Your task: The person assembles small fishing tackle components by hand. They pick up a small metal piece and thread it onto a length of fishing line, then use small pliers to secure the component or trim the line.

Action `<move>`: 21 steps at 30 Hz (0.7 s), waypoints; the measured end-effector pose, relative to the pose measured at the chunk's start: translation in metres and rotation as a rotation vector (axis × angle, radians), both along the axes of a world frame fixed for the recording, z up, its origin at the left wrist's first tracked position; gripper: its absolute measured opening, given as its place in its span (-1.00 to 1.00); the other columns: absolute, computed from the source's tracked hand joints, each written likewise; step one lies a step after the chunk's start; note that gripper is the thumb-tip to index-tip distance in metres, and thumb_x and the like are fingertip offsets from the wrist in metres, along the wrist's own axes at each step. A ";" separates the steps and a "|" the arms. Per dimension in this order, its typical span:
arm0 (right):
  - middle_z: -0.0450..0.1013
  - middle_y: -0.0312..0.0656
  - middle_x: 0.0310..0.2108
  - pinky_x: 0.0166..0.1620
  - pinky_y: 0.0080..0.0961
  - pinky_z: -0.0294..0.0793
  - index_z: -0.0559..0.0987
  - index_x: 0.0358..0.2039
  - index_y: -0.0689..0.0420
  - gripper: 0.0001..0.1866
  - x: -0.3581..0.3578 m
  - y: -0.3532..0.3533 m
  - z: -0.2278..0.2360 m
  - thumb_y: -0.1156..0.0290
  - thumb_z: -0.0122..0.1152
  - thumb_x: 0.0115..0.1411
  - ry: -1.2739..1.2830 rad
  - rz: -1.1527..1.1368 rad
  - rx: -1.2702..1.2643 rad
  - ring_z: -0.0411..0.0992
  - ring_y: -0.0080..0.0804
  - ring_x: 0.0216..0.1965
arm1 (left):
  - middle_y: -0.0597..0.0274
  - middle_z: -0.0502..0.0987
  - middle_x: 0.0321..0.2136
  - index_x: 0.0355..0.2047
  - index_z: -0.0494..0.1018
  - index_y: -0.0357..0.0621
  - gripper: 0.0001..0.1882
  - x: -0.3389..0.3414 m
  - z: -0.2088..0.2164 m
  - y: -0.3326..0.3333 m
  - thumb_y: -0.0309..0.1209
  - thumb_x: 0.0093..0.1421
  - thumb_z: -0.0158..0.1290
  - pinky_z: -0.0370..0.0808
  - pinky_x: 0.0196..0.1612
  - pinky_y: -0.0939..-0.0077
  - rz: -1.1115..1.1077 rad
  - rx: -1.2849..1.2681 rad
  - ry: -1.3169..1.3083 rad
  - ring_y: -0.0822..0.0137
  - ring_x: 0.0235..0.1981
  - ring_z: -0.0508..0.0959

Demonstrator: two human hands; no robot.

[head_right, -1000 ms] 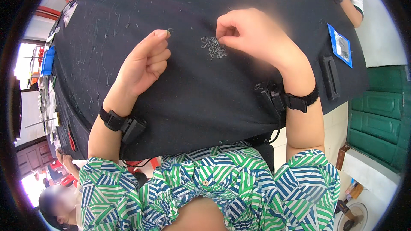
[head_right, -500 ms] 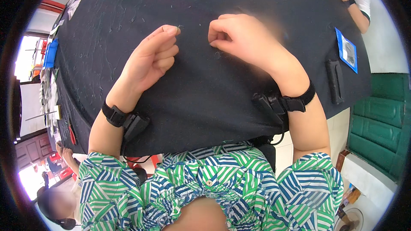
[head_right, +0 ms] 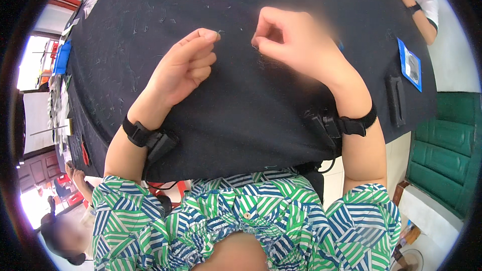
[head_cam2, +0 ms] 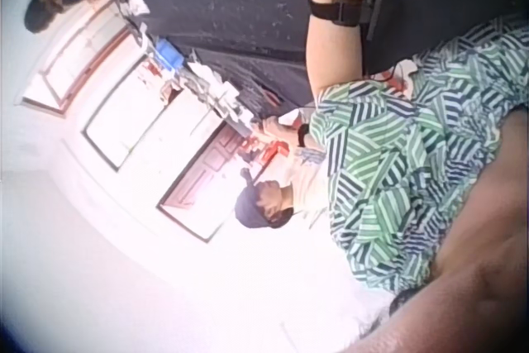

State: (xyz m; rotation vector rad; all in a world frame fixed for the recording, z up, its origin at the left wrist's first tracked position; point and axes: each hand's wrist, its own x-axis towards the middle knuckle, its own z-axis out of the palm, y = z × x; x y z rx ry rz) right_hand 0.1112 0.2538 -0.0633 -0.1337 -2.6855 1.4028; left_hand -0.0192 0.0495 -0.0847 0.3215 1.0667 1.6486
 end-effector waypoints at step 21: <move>0.55 -0.28 -0.35 -0.21 -0.67 0.51 0.59 -0.26 0.23 -0.87 -0.003 -0.024 0.001 0.53 0.25 0.16 0.157 -0.007 -0.296 0.52 -0.59 -0.31 | 0.60 0.15 -0.65 -0.23 0.42 -0.13 -0.86 0.005 0.003 0.000 -0.34 0.32 0.05 -0.01 -0.65 0.76 0.033 -0.046 0.040 0.70 -0.68 0.06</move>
